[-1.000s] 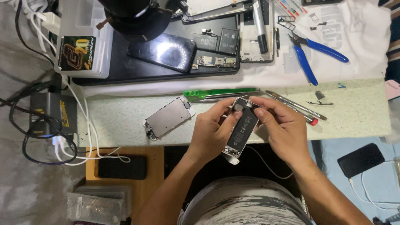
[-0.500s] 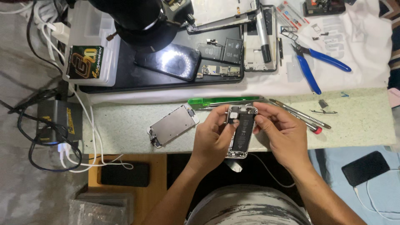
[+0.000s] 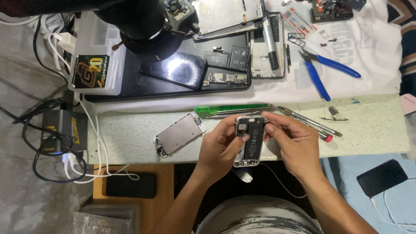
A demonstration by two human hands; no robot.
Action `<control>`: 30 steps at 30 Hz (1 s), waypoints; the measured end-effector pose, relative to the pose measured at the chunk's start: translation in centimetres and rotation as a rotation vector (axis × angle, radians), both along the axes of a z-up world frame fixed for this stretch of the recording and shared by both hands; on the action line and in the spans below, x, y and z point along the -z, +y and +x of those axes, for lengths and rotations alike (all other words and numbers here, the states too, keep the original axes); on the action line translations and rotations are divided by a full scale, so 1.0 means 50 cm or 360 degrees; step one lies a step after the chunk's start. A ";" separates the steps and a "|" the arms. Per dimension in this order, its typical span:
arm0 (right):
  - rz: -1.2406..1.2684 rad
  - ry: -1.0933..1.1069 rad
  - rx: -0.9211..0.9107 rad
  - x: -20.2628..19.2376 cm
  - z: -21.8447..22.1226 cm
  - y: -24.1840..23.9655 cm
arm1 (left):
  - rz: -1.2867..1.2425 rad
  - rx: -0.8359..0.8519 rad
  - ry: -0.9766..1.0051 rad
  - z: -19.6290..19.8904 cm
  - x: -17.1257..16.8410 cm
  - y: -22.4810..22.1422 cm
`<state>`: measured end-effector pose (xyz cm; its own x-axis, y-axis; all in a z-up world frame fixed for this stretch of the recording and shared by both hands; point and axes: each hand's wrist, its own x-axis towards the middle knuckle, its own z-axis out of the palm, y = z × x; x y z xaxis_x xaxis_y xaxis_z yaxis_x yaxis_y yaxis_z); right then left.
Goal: The person disassembles a smartphone by removing screws, disconnecting internal cables, and extracting the battery using a metal spudger and tweezers. The removed components are placed on the workbench.
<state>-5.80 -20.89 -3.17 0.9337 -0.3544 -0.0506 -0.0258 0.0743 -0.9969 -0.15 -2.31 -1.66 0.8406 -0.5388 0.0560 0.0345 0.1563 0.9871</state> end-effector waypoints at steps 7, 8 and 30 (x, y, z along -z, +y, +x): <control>-0.0216 0.0044 -0.0009 -0.026 0.003 -0.001 | 0.0145 -0.0124 0.0035 0.003 0.002 -0.007; -0.0254 -0.0067 -0.0030 -0.033 0.001 -0.005 | 0.0173 -0.0147 0.0060 0.006 0.003 -0.009; -0.1803 -0.0131 0.0251 -0.066 -0.068 -0.111 | 0.0309 -0.0136 0.0098 0.010 -0.021 -0.010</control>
